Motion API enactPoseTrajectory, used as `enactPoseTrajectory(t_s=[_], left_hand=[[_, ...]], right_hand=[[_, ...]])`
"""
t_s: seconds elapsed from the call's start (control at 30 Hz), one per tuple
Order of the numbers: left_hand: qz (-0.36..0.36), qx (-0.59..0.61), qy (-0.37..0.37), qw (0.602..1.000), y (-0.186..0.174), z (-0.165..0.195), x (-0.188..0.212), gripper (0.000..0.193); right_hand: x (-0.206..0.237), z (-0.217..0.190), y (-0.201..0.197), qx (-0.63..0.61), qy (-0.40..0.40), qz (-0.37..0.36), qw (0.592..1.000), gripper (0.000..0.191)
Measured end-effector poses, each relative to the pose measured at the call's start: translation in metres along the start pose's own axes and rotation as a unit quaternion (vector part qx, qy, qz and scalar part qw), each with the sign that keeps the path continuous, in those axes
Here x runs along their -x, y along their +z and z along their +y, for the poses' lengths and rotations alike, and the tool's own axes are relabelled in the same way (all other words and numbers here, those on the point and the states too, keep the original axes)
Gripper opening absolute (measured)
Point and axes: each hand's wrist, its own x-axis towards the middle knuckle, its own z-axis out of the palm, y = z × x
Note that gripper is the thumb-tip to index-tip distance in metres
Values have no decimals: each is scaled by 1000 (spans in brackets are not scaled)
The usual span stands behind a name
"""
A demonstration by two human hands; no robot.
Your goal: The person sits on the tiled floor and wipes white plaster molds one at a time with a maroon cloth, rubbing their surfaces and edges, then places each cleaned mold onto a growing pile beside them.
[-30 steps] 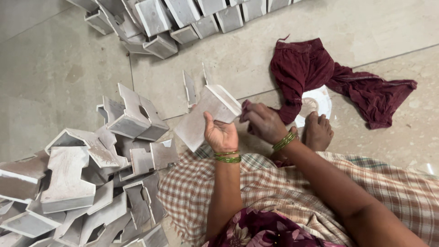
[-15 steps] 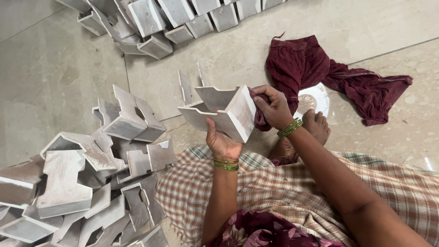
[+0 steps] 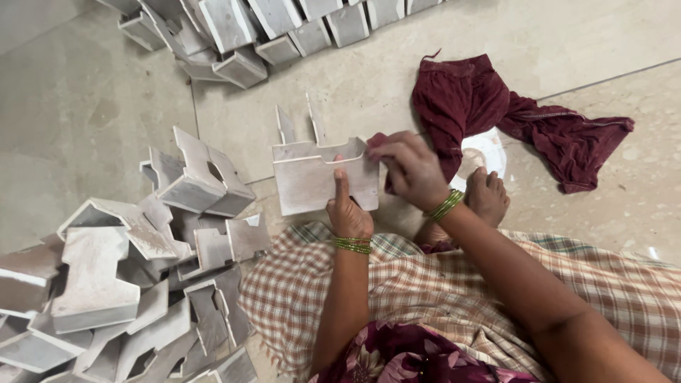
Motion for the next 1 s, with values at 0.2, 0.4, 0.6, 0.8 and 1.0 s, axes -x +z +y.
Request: enactPoseTrajectory(t_s=[0.2, 0.4, 0.6, 0.8, 1.0], left_hand=[[15, 61, -32, 998, -8, 16, -9, 55], [62, -118, -14, 991, -22, 10, 6, 58], [46, -42, -10, 998, -30, -2, 10, 58], [63, -27, -11, 998, -65, -15, 1, 54], [-62, -340, 105, 933, -85, -10, 11, 47]], right_hand=[[44, -26, 34, 41, -124, -126, 983, 28], [28, -10, 31, 67, -58, -65, 994, 13], [32, -24, 23, 25, -114, -101, 988, 16], [54, -22, 34, 51, -93, -127, 986, 23], [41, 61, -21, 149, 55, -37, 987, 12]])
